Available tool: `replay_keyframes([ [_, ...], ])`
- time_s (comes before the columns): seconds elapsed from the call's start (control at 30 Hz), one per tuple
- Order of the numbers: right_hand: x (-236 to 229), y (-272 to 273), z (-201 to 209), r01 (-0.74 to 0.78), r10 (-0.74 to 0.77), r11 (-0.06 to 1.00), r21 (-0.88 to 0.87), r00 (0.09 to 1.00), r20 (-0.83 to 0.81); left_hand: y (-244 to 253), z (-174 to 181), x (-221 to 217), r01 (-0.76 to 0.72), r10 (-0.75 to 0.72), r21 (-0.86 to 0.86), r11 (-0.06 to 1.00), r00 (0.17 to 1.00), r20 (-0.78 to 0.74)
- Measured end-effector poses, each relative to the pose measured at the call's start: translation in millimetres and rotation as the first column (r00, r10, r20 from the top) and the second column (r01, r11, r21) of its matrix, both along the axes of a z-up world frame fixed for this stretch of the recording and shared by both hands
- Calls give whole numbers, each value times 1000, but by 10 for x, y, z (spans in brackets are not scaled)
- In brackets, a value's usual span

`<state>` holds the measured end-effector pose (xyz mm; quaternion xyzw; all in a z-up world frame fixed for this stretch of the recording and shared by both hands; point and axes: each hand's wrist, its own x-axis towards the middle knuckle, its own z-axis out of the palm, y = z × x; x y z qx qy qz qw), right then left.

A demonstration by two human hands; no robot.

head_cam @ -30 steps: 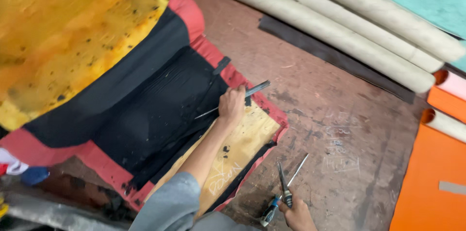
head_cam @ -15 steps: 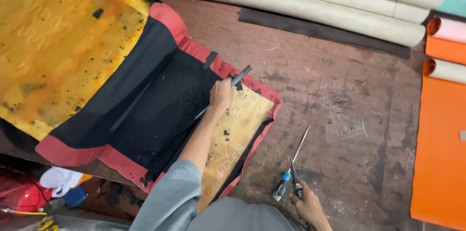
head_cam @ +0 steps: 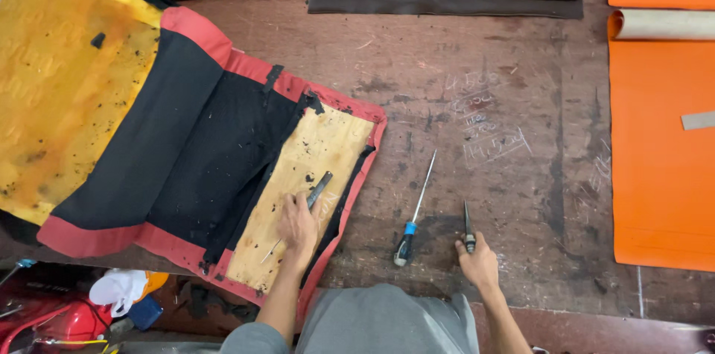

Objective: The person prying staples out of a wooden seat frame using a pry tool and pliers, and removing a metal bar from the frame.

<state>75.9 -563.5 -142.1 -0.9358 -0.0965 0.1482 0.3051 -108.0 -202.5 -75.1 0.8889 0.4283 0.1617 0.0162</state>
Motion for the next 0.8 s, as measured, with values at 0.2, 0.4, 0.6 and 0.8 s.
replay_keyframes([
  [0.2,100,-81,300,221,-63,914,340,906,-419,-48,-138,35,-17,11,99,995,998,62],
  [0.4,144,-179,61,232,-1,859,457,893,-451,-41,-315,-29,-50,37,128,991,995,96],
  [0.6,259,520,-61,-60,230,886,460,918,-324,-51,-253,-30,-34,36,-37,999,998,54],
  [0.8,295,1666,413,-98,306,864,494,882,-359,-33,-216,-85,24,-21,-14,1000,974,225],
])
